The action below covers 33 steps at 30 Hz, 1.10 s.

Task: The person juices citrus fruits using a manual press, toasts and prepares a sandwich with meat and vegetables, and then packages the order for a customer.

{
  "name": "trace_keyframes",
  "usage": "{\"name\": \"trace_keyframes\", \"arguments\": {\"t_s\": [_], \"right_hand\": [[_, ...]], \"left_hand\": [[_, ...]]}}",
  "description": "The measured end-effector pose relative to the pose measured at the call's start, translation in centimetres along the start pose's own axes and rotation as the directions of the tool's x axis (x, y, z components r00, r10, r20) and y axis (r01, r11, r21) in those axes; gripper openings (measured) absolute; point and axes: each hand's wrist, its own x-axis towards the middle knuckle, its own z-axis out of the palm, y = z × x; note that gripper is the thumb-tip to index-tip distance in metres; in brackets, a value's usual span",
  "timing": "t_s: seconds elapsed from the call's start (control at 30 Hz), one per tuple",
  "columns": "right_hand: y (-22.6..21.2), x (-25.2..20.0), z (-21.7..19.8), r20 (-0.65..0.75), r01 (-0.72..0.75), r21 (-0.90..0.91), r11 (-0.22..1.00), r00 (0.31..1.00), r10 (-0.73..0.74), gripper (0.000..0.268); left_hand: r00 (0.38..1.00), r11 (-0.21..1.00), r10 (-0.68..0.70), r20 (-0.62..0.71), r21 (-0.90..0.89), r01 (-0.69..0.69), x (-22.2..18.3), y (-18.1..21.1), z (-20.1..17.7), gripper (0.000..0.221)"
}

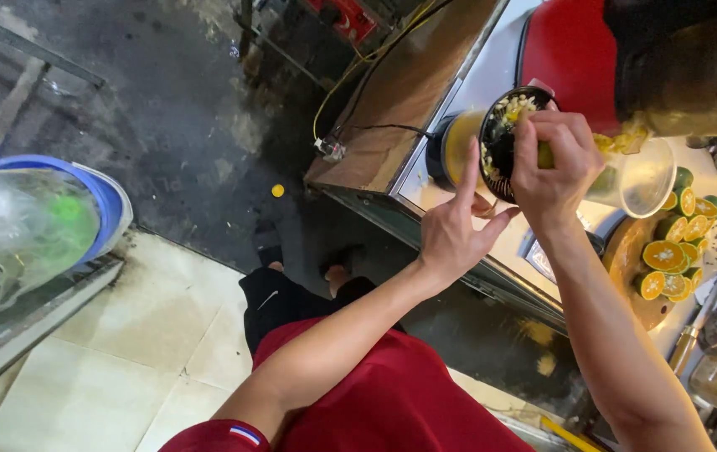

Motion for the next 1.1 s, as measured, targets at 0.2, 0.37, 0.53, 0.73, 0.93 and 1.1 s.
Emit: {"name": "trace_keyframes", "arguments": {"t_s": [0.2, 0.37, 0.53, 0.73, 0.93, 1.1], "right_hand": [[0.0, -0.2, 0.0, 0.044, -0.018, -0.034, 0.999, 0.999, 0.019, 0.017], [-0.5, 0.2, 0.1, 0.083, 0.027, -0.035, 0.999, 0.996, -0.024, 0.017], [-0.4, 0.2, 0.0, 0.114, -0.009, -0.018, 1.0, 0.993, 0.011, 0.018], [-1.9, 1.4, 0.0, 0.116, 0.005, -0.025, 1.0, 0.993, -0.002, 0.022], [-0.4, 0.3, -0.2, 0.124, -0.092, -0.014, 0.996, 0.988, 0.093, 0.027], [-0.8, 0.5, -0.1, 0.125, -0.094, -0.04, 0.995, 0.987, 0.098, 0.026]], "left_hand": [[1.0, 0.998, 0.006, 0.023, -0.058, -0.005, -0.4, -0.3, 0.0, 0.113], [0.998, 0.999, -0.008, 0.065, -0.052, 0.012, -0.5, -0.5, -0.1, 0.114], [0.998, 0.997, 0.024, 0.058, -0.071, -0.02, -0.8, -1.1, 0.3, 0.112], [0.998, 0.998, 0.013, 0.058, -0.07, -0.009, -0.7, -0.9, 0.2, 0.111], [0.997, 0.997, -0.004, 0.072, -0.078, 0.01, -0.8, -0.9, 0.3, 0.11], [0.998, 0.995, 0.001, 0.058, -0.101, 0.005, -0.8, -0.9, 0.3, 0.11]]}}
